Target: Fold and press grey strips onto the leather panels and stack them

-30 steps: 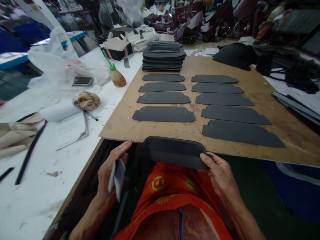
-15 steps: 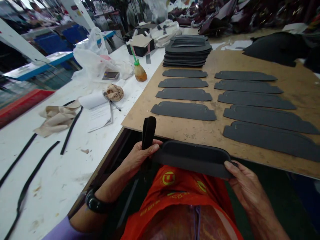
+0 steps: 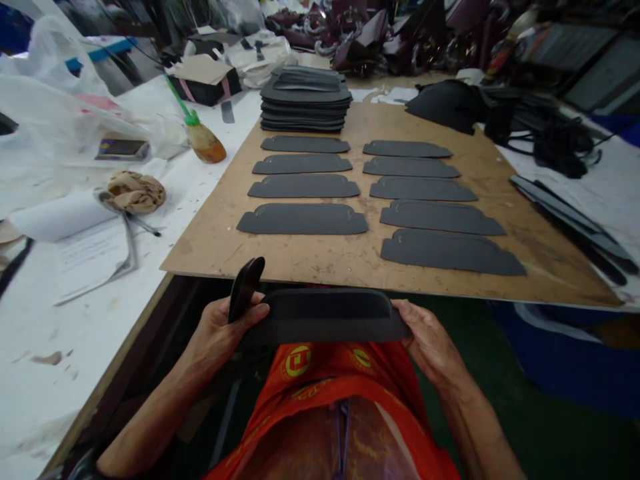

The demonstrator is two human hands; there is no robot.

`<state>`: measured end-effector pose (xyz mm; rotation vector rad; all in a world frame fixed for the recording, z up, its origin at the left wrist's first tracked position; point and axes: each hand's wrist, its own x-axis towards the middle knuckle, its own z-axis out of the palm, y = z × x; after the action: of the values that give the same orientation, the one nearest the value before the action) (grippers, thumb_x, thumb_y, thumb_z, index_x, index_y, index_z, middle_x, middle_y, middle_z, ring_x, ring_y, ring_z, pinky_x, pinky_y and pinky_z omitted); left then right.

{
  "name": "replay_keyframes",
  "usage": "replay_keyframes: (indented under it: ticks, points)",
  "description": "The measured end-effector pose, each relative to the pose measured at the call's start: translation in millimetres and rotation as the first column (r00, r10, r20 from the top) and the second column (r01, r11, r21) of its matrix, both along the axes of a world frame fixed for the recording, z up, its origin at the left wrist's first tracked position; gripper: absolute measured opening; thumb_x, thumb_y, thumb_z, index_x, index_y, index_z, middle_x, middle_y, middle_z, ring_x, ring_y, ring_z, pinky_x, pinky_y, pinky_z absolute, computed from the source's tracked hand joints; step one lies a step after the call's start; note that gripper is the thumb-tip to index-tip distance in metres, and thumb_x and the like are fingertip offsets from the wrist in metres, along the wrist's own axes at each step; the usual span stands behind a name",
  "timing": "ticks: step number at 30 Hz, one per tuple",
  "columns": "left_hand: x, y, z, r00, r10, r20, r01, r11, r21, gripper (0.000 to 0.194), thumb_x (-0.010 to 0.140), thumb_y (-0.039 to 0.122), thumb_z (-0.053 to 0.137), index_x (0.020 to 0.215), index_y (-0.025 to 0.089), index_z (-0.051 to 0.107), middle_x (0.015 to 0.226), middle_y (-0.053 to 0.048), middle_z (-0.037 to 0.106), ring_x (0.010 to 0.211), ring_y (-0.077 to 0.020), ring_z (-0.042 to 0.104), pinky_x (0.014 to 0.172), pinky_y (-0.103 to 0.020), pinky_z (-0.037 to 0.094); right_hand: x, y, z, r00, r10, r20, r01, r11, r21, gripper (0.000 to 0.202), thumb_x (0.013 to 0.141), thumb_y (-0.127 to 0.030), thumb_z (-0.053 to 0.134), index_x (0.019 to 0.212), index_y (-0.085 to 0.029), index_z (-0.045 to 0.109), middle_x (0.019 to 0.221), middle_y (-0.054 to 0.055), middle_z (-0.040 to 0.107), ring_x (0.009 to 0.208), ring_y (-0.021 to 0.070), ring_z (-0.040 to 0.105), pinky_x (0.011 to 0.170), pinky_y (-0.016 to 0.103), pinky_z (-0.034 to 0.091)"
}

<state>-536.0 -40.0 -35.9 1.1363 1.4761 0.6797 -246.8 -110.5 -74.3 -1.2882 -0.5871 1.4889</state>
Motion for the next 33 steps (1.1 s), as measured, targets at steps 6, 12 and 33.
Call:
replay_keyframes:
  ticks: [6,12,33]
  points:
    - [7,-4,-6.0,0.999,0.013,0.048,-0.012,1.0,-0.021,0.046,0.062,0.055,0.074,0.083,0.016,0.066,0.066,0.0,0.062,0.057,-0.0152,0.056,0.05,-0.023,0.042,1,3,-1.8,0.946,0.027,0.324,-0.034,0.999,0.015,0.038,0.068,-0.052,0.07,0.075,-0.015,0.07,0.062,-0.001,0.063,0.054,0.0114,0.052,0.051,0.022,0.039]
    - [11,-6,-6.7,1.0,0.01,0.025,-0.009,1.0,-0.027,0.047,0.06,0.056,0.075,0.081,0.016,0.067,0.063,0.001,0.059,0.056,-0.0129,0.052,0.048,-0.021,0.039,5,1,1.1,0.906,0.042,0.42,-0.05,0.999,0.007,0.039,0.071,-0.054,0.066,0.073,-0.016,0.07,0.059,-0.002,0.059,0.053,0.0115,0.048,0.05,0.022,0.036]
    - [4,-21,-9.5,0.974,-0.081,0.212,0.058,0.992,0.115,0.046,0.075,0.059,0.061,0.067,0.014,0.061,0.06,0.0,0.049,0.056,-0.0111,0.042,0.049,-0.021,0.031,20,9,-12.7,0.723,0.124,0.68,-0.144,0.989,-0.028,0.048,0.068,-0.058,0.062,0.094,-0.02,0.075,0.101,0.005,0.073,0.107,0.0294,0.062,0.085,0.029,0.052]
